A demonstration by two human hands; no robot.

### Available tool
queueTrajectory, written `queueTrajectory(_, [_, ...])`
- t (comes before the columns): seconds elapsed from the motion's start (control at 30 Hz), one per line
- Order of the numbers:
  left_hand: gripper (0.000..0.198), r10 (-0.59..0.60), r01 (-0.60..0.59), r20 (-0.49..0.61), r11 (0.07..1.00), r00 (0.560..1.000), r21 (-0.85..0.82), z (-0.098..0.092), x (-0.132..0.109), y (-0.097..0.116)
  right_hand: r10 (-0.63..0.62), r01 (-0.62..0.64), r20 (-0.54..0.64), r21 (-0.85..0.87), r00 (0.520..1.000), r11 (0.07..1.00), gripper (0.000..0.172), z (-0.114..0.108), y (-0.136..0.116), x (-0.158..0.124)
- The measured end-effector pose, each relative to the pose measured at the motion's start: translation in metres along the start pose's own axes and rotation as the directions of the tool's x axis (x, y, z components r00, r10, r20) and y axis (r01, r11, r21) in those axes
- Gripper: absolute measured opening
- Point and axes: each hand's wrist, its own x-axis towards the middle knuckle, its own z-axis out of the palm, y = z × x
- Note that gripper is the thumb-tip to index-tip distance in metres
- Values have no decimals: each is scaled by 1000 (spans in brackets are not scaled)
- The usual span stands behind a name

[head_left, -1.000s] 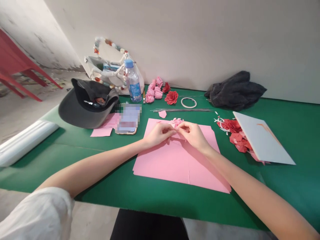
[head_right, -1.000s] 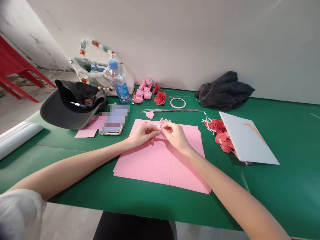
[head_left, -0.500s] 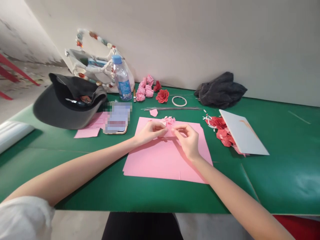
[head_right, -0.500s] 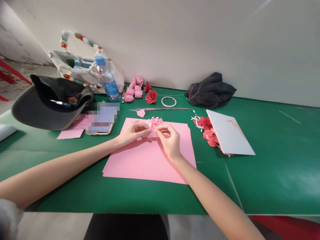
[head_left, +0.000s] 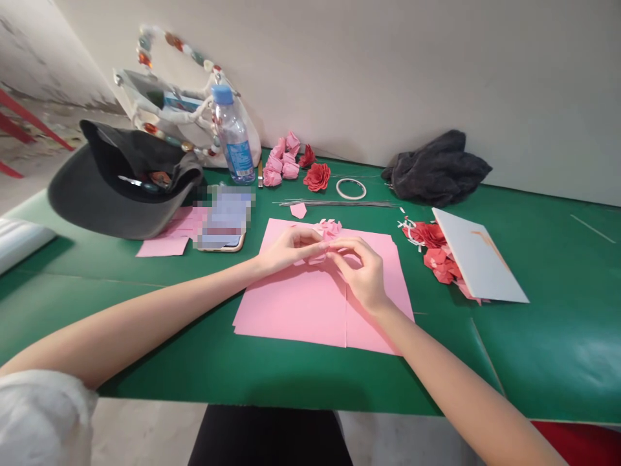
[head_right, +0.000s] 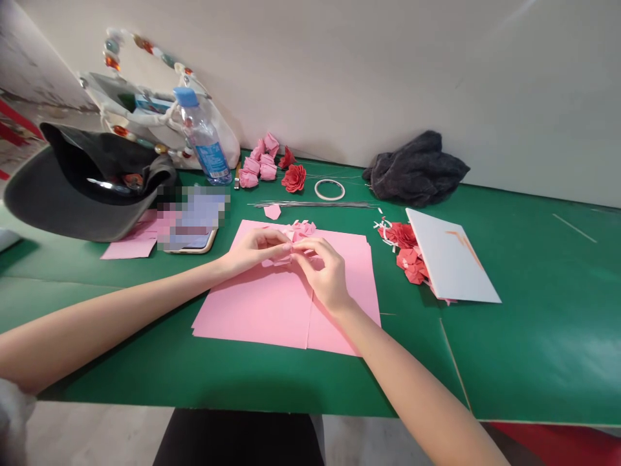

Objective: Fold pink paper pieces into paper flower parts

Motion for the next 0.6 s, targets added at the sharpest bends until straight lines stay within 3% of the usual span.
queueTrajectory(0.13, [29,15,-15,-13,998,1000,55,-1,1,-3,39,-40,35,18,999,999,13,1,-1,-1])
queueTrajectory(0.33, [30,-6,5,-23,999,1000,-38,1,0,-3,245,-249,45,115,968,962,14,0,2,1])
queueTrajectory(0.6, [29,-16,14,-15,995,1000,-103,2,0,-5,260,-263,39,123,965,957,14,0,4,2])
